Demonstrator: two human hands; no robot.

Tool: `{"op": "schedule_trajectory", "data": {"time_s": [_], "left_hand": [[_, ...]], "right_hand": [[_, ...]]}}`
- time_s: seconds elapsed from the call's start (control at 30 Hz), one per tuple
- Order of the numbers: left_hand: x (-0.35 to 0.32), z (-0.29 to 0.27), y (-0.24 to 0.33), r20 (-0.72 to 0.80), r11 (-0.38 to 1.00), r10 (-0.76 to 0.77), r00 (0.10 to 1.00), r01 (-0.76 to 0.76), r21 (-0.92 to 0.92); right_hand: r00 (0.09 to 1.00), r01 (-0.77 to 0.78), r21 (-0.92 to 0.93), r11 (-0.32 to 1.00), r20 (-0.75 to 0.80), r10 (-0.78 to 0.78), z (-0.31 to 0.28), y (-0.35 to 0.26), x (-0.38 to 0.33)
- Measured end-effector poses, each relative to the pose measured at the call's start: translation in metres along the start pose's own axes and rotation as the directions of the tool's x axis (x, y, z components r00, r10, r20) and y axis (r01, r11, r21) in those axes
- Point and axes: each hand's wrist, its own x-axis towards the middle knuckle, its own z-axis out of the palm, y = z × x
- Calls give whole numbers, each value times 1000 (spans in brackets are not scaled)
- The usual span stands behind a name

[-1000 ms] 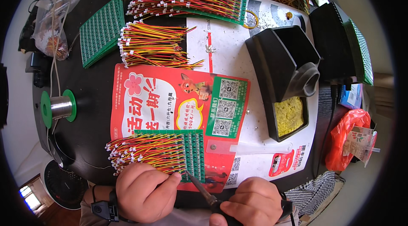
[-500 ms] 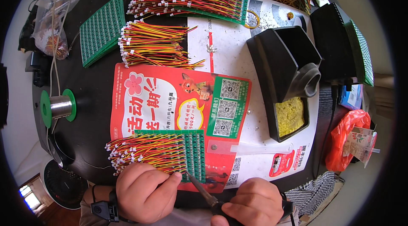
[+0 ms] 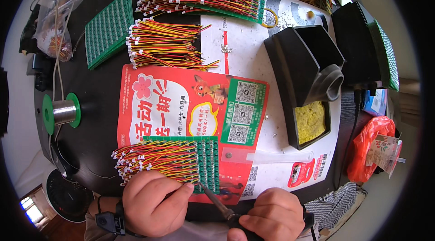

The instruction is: Solder wire connections onto a series of small green PCB boards.

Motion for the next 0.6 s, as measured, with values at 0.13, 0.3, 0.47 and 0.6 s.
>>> {"op": "schedule_trajectory", "data": {"time_s": [0.13, 0.3, 0.47, 0.6], "left_hand": [[-2, 0, 1, 4, 1000, -15, 1000, 15, 3], [-3, 1, 0, -7, 1000, -20, 1000, 20, -7], [-2, 2, 0, -7, 1000, -16, 1000, 16, -11], [5, -2, 5, -16, 997, -63, 998, 63, -37]], "right_hand": [[1000, -5, -10, 1000, -5, 5, 1, -1, 0], [1000, -1, -14, 1000, 3, 1, 2, 0, 1], [1000, 6, -14, 1000, 0, -6, 2, 1, 1], [1000, 4, -13, 1000, 5, -4, 2, 1, 2]]}}
